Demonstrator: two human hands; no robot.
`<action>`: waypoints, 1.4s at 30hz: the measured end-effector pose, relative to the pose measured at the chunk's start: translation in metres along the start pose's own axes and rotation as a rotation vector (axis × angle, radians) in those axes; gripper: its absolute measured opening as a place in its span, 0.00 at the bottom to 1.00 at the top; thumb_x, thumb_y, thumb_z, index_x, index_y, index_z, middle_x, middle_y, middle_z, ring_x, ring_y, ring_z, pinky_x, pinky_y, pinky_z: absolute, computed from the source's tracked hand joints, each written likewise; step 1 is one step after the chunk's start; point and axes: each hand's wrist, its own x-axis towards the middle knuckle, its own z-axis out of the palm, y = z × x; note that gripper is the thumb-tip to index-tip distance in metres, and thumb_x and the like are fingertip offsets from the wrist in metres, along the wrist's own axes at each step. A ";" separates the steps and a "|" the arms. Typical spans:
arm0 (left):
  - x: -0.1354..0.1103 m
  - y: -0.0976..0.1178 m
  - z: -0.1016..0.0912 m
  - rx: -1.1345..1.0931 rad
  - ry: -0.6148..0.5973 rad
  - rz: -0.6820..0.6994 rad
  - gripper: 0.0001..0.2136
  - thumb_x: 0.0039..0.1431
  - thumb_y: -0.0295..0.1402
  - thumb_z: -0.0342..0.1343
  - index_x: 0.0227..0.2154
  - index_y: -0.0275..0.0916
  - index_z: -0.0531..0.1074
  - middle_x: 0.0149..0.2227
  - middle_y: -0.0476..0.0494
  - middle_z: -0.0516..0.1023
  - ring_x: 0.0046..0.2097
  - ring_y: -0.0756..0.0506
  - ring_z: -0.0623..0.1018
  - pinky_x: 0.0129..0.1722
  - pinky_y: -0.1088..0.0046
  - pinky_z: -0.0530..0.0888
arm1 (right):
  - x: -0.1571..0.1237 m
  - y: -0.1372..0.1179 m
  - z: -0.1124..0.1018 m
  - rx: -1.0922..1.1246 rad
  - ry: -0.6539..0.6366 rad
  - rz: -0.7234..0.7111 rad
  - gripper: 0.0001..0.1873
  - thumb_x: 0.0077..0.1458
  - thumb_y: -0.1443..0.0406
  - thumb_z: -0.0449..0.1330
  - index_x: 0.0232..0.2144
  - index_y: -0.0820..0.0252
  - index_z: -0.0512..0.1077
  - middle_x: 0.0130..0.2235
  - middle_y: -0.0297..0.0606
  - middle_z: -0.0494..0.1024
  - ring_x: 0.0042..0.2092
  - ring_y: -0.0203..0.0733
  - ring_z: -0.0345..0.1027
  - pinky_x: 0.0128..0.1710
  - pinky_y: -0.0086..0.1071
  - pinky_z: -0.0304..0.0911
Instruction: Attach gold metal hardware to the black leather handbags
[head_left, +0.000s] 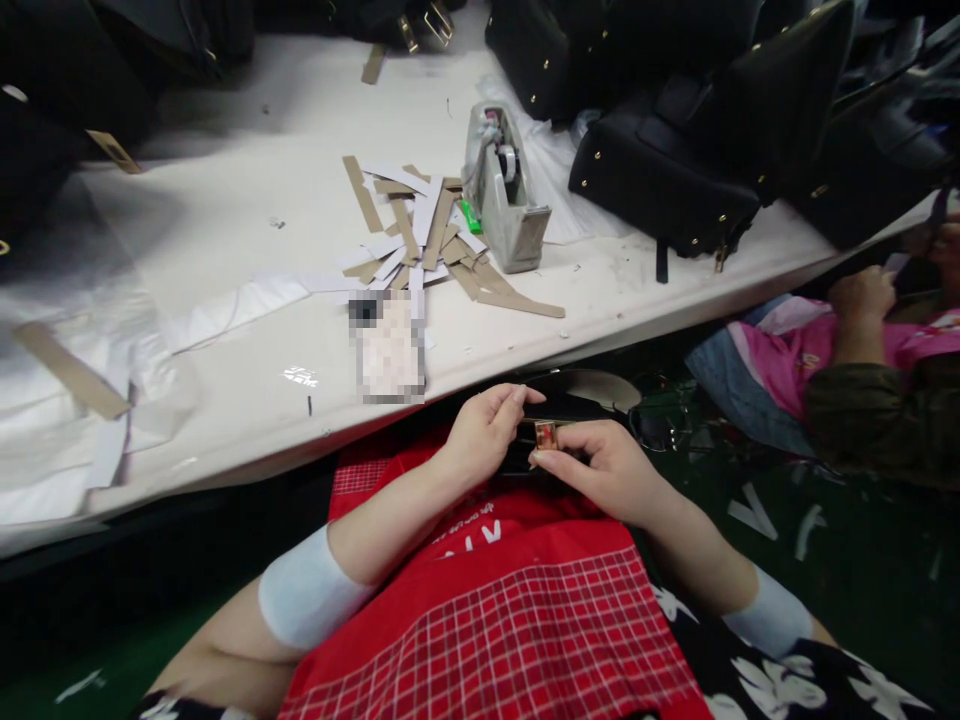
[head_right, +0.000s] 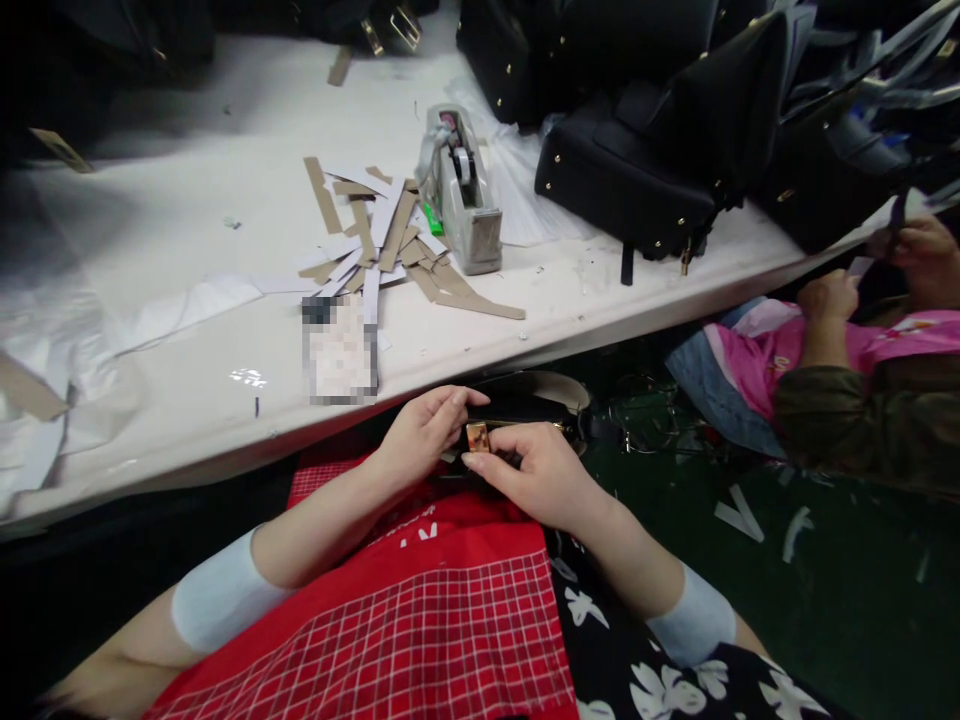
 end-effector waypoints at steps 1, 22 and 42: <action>-0.002 0.003 -0.002 0.037 0.013 0.017 0.15 0.62 0.43 0.50 0.34 0.35 0.74 0.19 0.54 0.62 0.21 0.54 0.60 0.21 0.78 0.59 | 0.000 0.001 0.001 0.025 -0.001 0.040 0.21 0.59 0.56 0.56 0.19 0.62 0.68 0.19 0.29 0.63 0.23 0.32 0.53 0.22 0.27 0.48; -0.014 0.034 -0.016 0.421 0.036 0.185 0.07 0.53 0.36 0.61 0.26 0.37 0.75 0.21 0.53 0.68 0.25 0.53 0.65 0.26 0.77 0.63 | 0.002 -0.003 0.000 -0.415 0.206 -0.098 0.12 0.62 0.62 0.54 0.28 0.59 0.71 0.26 0.32 0.74 0.27 0.34 0.64 0.28 0.29 0.51; -0.026 0.027 0.010 0.532 0.055 0.408 0.03 0.61 0.26 0.50 0.31 0.39 0.66 0.36 0.45 0.74 0.39 0.47 0.72 0.43 0.70 0.69 | 0.003 -0.006 0.009 -0.611 0.396 -0.011 0.12 0.60 0.61 0.54 0.26 0.58 0.70 0.25 0.36 0.76 0.26 0.38 0.67 0.27 0.31 0.48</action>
